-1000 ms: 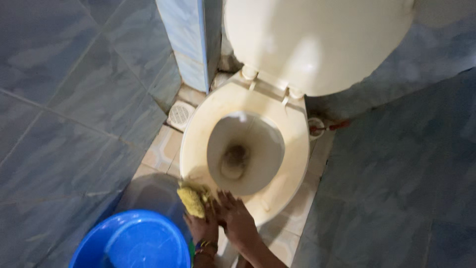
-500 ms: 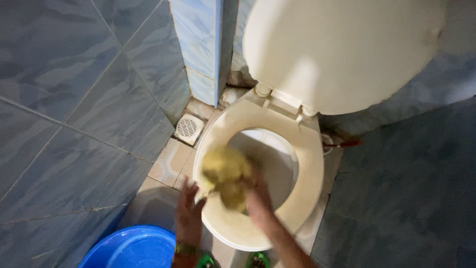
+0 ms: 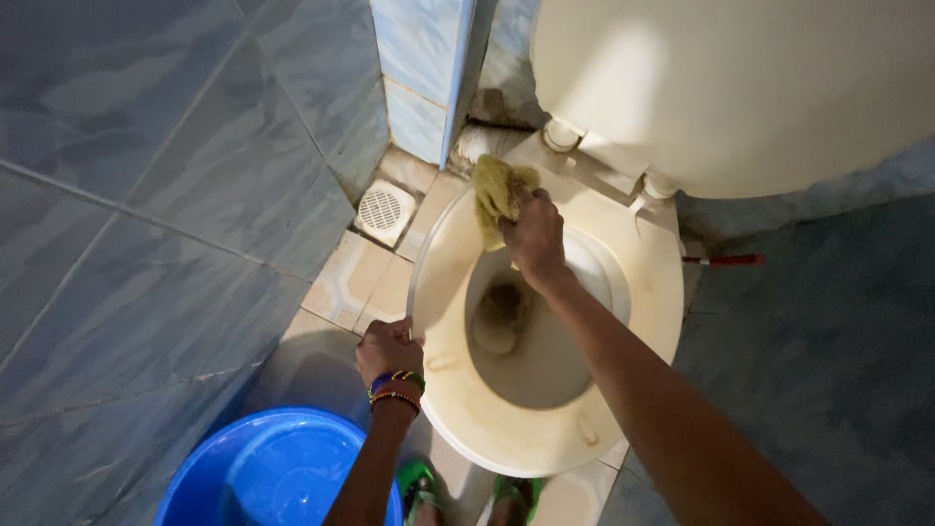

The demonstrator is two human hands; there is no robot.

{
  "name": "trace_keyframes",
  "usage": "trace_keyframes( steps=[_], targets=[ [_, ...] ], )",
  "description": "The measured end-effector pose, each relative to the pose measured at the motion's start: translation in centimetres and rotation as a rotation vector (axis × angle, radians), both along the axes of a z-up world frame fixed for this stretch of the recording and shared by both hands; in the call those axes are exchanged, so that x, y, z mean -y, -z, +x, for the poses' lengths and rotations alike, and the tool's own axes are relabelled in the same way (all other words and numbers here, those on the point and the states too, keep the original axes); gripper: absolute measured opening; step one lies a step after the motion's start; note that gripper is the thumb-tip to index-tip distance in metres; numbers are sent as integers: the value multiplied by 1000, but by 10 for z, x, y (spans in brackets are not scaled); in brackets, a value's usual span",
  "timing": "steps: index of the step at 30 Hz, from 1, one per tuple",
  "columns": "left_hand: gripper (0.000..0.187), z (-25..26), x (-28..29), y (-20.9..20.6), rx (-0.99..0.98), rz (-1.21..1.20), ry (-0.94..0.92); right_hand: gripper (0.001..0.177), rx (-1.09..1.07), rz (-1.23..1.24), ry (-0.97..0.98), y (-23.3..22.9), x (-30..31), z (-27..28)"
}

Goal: The person wipes the toilet tank and seat with a yellow cloth, then places a blue container on the tank. They continue to wipe the toilet bowl rim and seat repeatedly with the cloth.

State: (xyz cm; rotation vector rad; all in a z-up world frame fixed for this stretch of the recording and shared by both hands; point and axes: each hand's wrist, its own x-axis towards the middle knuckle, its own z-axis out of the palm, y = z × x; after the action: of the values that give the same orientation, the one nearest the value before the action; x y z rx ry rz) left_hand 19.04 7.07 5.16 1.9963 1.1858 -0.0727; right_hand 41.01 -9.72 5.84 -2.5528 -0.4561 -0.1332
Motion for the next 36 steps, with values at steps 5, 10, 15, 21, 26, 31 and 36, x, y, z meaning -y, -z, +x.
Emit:
trace_keyframes(
  steps=[5, 10, 15, 21, 26, 31, 36],
  targets=[
    [25, 5, 2, 11, 29, 91, 1, 48, -145, 98, -87, -18, -25, -25],
    [26, 4, 5, 13, 66, 53, -48, 40, -247, 105, -102, -40, -47, -79],
    [22, 10, 4, 19, -66, 91, -27, 35, -349, -70, -212, -55, -55, -132],
    [13, 6, -15, 63, 21, 23, -106, 39, -310, -29, -222, -59, -36, -194],
    [25, 16, -24, 64, -44, 120, -117, 43, -258, -50, -210, -70, -9, -245],
    [30, 18, 0, 30, -35, 99, -84, 45, -364, -46, -222, -83, 38, -282],
    [30, 17, 7, 10, 23, 195, -69, 37, -496, 137, -116, -77, 95, -301]
  ],
)
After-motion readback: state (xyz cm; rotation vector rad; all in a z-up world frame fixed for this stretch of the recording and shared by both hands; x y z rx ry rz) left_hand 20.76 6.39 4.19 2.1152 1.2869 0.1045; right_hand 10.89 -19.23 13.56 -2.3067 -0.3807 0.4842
